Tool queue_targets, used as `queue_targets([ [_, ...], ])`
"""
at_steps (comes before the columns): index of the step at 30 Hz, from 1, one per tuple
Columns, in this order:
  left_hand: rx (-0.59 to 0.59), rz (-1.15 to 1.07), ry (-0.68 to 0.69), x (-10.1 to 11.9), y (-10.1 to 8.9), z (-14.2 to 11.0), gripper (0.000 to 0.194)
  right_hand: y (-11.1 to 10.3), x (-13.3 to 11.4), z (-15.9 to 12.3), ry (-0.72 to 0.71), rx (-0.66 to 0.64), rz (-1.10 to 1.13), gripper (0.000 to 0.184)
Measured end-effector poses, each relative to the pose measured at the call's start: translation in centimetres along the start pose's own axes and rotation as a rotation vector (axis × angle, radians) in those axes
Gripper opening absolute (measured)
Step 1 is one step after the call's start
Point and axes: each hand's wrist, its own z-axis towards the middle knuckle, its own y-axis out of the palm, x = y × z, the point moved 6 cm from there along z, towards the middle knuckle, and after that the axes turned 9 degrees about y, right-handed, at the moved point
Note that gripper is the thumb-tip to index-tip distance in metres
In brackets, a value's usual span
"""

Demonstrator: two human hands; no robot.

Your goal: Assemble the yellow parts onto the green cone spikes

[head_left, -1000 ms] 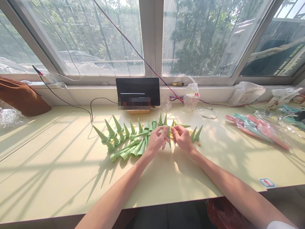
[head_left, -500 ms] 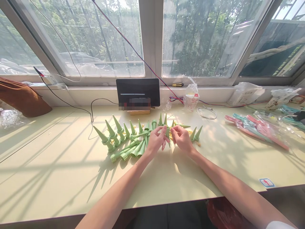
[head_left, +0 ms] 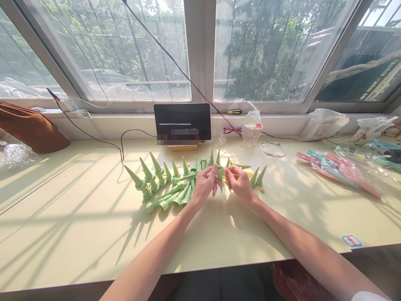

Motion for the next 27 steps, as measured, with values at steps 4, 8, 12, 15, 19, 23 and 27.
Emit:
queue_targets([
  [4,0.01,0.005,-0.008,0.03,-0.08,-0.01,0.05,0.02,0.03,0.05,0.005,0.003,-0.008,0.031],
  [8,0.009,0.007,-0.008,0.14,-0.07,-0.01,0.05,0.04,0.13,0.11,0.005,0.001,-0.009,0.032],
  [12,0.019,-0.007,-0.035,-0.17,-0.14,0.05,0.052,0.01,0.29,0.14,0.004,0.002,-0.017,0.033],
  [15,0.026,-0.022,-0.06,-0.42,-0.2,0.09,0.053,0.06,0.35,0.11,0.004,-0.008,-0.018,0.033],
  [19,0.03,-0.038,-0.058,-0.38,-0.24,0.12,0.052,0.09,0.24,0.08,0.006,-0.013,-0.022,0.034],
  [23,0.023,-0.04,-0.061,-0.36,-0.22,0.1,0.053,0.06,0.12,0.11,0.006,-0.006,-0.021,0.034],
  [27,0.023,-0.038,-0.061,-0.4,-0.24,0.09,0.054,0.09,0.08,0.1,0.001,-0.009,-0.023,0.034],
])
